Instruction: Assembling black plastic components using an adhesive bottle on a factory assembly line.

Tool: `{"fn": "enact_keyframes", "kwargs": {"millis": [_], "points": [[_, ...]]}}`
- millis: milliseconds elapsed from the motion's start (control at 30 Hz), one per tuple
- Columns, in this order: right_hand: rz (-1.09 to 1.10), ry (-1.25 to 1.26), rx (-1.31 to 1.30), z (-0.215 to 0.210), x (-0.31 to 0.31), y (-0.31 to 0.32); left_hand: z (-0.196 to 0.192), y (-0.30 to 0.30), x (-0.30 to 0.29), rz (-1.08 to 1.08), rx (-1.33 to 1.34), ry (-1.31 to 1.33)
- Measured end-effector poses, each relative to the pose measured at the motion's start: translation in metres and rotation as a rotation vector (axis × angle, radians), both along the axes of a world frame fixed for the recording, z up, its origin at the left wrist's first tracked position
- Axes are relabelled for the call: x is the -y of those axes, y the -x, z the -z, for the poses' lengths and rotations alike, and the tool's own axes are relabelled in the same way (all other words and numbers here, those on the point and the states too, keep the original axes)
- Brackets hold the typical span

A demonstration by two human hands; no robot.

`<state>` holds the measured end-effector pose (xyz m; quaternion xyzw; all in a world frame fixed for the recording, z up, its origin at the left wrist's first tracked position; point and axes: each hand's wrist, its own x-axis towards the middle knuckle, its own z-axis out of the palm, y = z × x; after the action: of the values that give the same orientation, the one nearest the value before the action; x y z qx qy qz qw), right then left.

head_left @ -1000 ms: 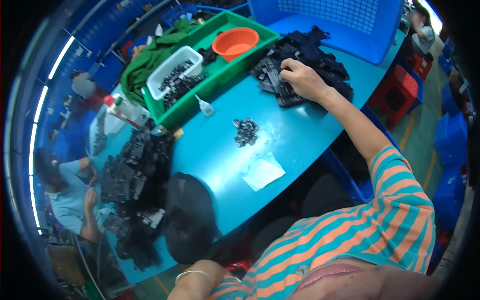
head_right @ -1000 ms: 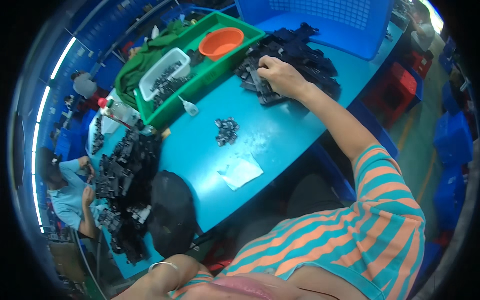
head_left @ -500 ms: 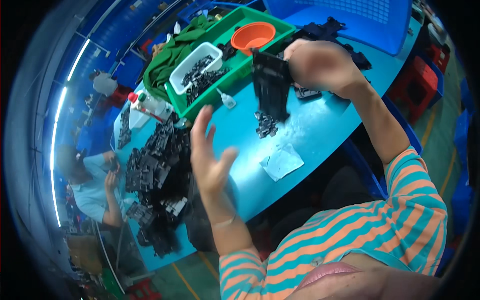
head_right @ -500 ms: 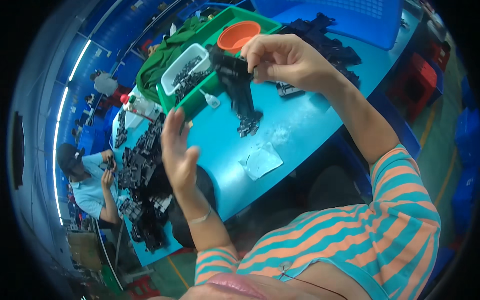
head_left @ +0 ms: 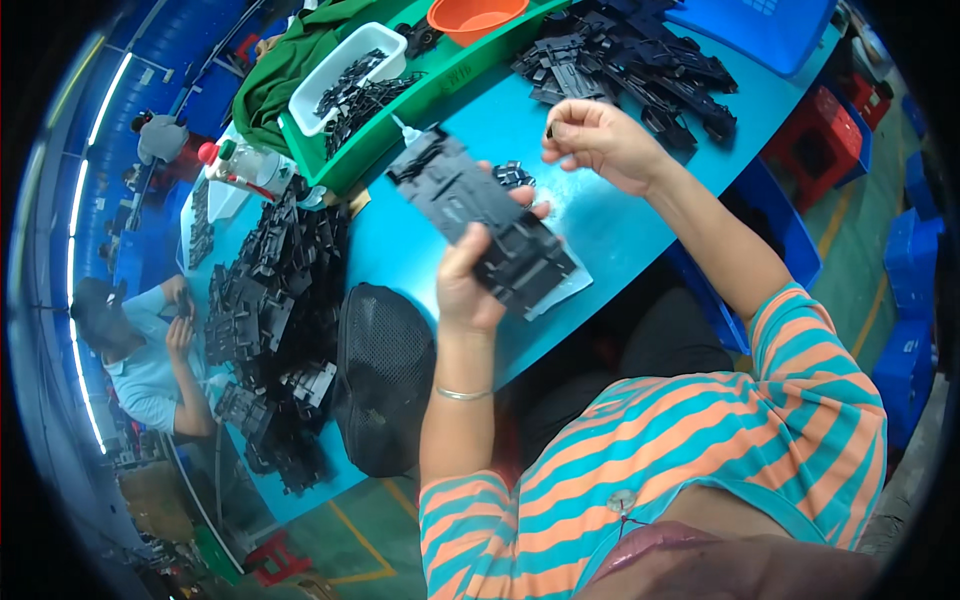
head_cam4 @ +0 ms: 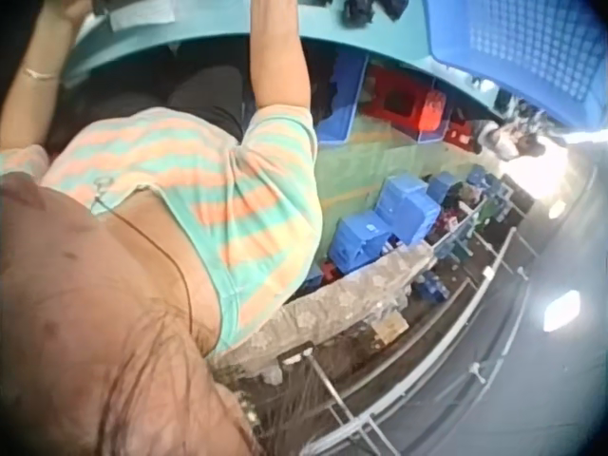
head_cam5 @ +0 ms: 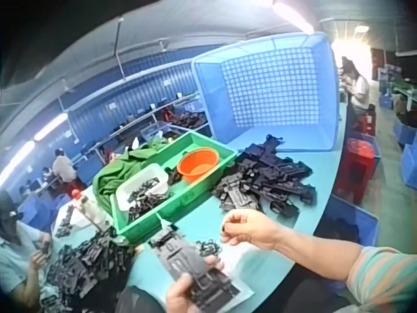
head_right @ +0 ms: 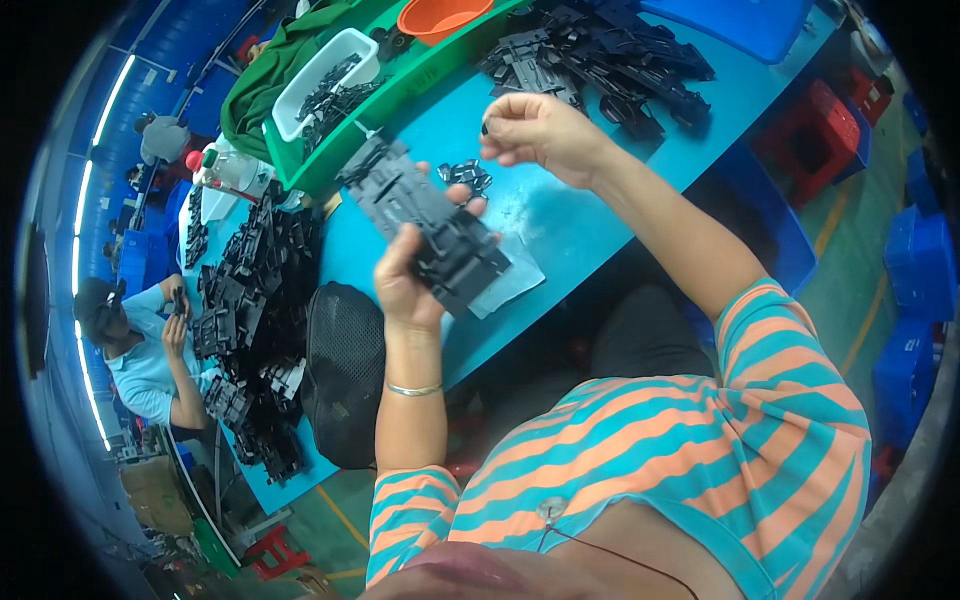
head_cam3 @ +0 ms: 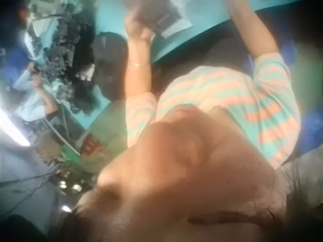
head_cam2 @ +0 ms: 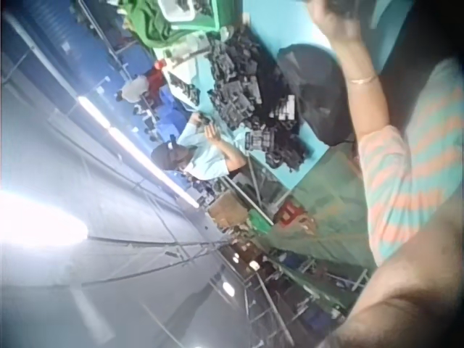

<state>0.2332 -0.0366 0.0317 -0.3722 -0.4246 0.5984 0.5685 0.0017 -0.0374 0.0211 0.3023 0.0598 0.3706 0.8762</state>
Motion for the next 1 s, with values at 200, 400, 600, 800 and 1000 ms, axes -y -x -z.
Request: {"fn": "enact_keyframes", "kwargs": {"millis": [200, 400, 600, 800, 1000], "points": [[-0.025, 0.077, -0.001, 0.013, 0.015, 0.007, 0.015, 0.009, -0.022, -0.101, 0.077, 0.102], [-0.036, 0.022, 0.282, 0.018, 0.033, 0.01, 0.021, 0.013, -0.031, -0.222, -0.009, 0.084], [-0.058, 0.022, 0.382, 0.022, 0.051, 0.021, 0.025, 0.01, -0.03, -0.252, -0.032, 0.093], [-0.052, 0.009, 0.462, 0.035, 0.064, 0.011, 0.029, 0.011, -0.03, -0.198, -0.038, 0.073], [-0.009, -0.122, 0.658, 0.036, 0.074, 0.014, 0.026, 0.011, -0.031, -0.183, -0.083, 0.022]]}}
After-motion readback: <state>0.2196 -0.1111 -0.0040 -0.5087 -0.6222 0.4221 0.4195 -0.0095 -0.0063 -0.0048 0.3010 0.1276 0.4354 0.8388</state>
